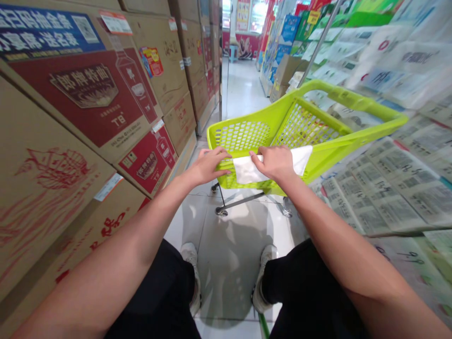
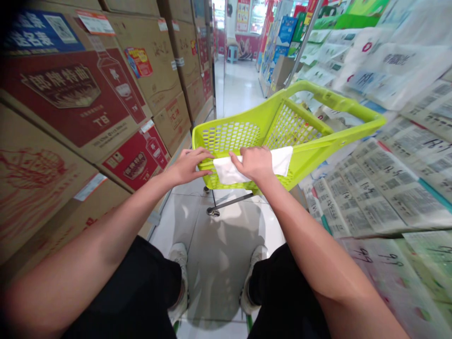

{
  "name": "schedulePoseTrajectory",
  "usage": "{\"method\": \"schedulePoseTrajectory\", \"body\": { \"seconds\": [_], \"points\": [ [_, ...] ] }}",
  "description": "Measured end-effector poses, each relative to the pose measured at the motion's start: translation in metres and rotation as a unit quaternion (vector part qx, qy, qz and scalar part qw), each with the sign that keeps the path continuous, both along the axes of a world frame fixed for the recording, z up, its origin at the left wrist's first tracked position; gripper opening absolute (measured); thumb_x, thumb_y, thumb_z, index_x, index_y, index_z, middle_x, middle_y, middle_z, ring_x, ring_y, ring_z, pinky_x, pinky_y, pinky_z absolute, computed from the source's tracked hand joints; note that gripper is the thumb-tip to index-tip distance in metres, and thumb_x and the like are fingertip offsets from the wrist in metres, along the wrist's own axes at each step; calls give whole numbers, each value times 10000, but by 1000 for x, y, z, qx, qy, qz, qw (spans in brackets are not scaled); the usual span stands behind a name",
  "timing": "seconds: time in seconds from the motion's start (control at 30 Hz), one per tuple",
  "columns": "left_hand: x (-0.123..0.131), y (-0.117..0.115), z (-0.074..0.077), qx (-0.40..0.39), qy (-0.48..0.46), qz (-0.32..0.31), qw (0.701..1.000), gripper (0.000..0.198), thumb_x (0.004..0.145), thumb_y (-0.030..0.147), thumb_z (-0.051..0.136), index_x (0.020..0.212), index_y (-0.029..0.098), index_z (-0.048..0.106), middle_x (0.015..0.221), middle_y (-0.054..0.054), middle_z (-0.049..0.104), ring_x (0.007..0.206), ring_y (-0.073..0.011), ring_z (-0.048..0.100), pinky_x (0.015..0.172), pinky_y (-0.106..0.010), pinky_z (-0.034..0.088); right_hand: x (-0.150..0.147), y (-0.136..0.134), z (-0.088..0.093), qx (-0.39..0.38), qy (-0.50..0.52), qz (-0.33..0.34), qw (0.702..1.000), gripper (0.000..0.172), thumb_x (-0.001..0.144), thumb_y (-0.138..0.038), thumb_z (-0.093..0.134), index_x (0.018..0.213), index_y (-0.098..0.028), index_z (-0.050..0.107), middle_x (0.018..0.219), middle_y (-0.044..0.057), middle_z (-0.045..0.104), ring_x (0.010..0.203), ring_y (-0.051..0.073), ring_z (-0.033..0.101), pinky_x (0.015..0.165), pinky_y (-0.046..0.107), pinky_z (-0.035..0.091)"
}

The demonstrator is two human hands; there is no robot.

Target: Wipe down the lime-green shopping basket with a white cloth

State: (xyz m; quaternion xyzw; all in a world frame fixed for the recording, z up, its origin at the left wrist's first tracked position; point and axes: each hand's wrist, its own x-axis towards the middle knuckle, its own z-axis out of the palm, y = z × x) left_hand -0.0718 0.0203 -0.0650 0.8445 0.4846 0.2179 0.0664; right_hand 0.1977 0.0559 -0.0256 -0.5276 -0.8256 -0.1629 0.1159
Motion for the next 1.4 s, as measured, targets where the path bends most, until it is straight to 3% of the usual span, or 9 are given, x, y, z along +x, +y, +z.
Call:
{"method": "schedulePoseTrajectory", "body": {
  "seconds": [0.17,0.27,0.43,0.63,0.83,1.0,1.17,1.3,1.4],
  "points": [
    [-7,4,-2,-3,-26,13,1000,444,912,427,775,1294,227,671,1364,-92,700,1255,-309,655,1078,-466,356,54,17,6,41,10,-35,999,652,1073,-593,344,973,-142,803,905,185,776,901,325,675,863,433,357],
    [-2,2,-4,14,-7,15,1000,357,922,426,739,1221,234,706,1302,-82,728,1243,-306,659,1080,-484,337,69,18,3,56,25,-21,998,605,1072,-555,357,991,-149,798,972,184,764,997,346,629,931,466,347],
    [8,2,-6,26,22,43,999,292,900,383,713,1160,251,728,1238,-72,757,1211,-308,666,1086,-527,327,42,-1,-10,55,40,25,997,620,1069,-625,355,1239,-172,742,1209,179,724,1160,369,552,1046,505,314],
    [-3,9,-11,50,4,62,997,357,840,359,744,1177,240,730,1234,-81,766,1212,-323,673,1086,-527,354,-2,-24,-23,40,55,108,992,748,1070,-713,325,1511,-170,589,1453,178,640,1351,373,475,1189,525,224],
    [-20,11,-13,56,10,49,997,184,854,367,734,965,220,726,1064,-60,762,1105,-295,696,1055,-498,370,-17,-26,-30,44,66,170,982,802,1063,-726,340,1621,-170,489,1569,199,564,1446,399,421,1211,546,222],
    [-31,11,-9,39,20,36,998,218,882,418,745,864,206,696,1044,-49,764,1087,-276,698,1047,-490,352,3,-14,-19,47,53,128,989,780,1068,-727,282,1526,-189,614,1336,192,669,1277,384,517,1124,520,319],
    [-33,13,-9,36,29,37,998,293,879,450,731,765,201,630,947,-30,735,1005,-262,699,993,-469,355,52,11,-4,65,51,46,996,727,1074,-685,292,1414,-202,716,1215,179,695,1199,382,536,1097,551,336],
    [-28,13,-9,38,30,31,998,308,878,473,706,757,201,629,936,-36,729,990,-269,690,950,-464,349,84,28,0,91,69,2,993,676,1082,-634,301,1249,-201,792,1223,171,699,1221,384,542,1155,607,292],
    [-19,12,-8,42,35,34,998,298,882,476,688,771,202,648,947,-43,739,1017,-281,689,947,-480,336,78,28,-4,112,85,-26,990,675,1085,-639,298,1212,-199,794,1239,175,705,1255,401,532,1198,676,203]
  ]
}}
